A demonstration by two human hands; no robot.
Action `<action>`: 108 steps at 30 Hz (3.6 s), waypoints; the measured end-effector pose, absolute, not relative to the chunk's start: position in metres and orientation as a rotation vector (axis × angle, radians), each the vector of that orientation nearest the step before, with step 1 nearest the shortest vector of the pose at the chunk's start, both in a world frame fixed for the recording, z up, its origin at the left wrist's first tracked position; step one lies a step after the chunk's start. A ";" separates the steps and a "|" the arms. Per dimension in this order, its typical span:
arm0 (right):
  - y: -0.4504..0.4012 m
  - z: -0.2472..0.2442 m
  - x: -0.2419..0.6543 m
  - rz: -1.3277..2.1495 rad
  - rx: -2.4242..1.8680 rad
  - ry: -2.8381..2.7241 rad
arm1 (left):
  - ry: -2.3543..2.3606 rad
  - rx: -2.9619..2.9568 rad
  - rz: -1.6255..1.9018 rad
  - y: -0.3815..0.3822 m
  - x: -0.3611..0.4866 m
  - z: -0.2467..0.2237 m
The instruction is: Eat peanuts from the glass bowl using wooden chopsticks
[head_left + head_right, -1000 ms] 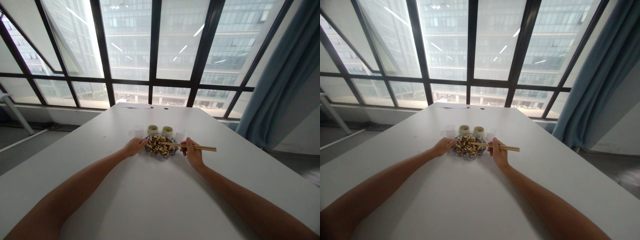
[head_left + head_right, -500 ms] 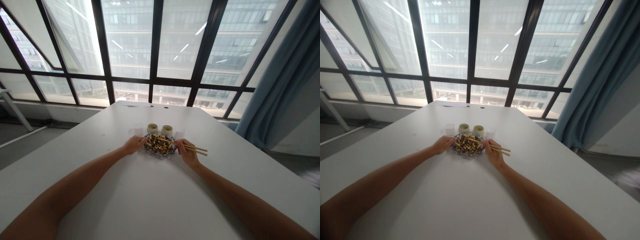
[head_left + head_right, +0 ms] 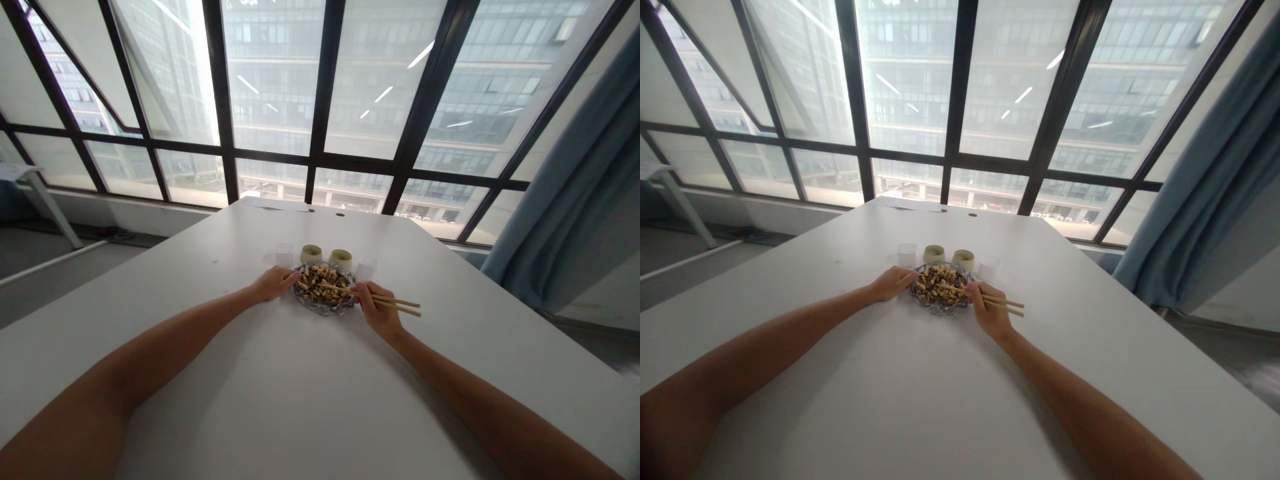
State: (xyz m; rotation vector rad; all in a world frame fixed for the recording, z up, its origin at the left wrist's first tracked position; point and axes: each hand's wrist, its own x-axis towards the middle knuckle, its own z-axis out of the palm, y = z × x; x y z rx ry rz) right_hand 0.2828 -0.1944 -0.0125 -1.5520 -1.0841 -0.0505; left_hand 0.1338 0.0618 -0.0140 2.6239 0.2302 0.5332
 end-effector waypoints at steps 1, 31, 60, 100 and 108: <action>-0.195 -0.012 0.283 -0.055 -1.567 -1.098 | 0.229 2.627 0.536 0.061 0.134 -0.013; -0.196 0.013 0.276 -0.512 -1.548 -1.863 | 0.224 2.631 0.535 0.061 0.132 -0.013; -0.190 -0.005 0.295 -0.063 -1.412 -0.691 | 0.272 2.666 0.534 0.061 0.128 -0.010; -0.194 0.000 0.281 0.122 -1.429 -0.841 | 0.249 2.688 0.507 0.062 0.130 -0.011; -0.193 -0.008 0.289 0.073 -1.403 -0.742 | 0.242 2.680 0.518 0.065 0.131 -0.015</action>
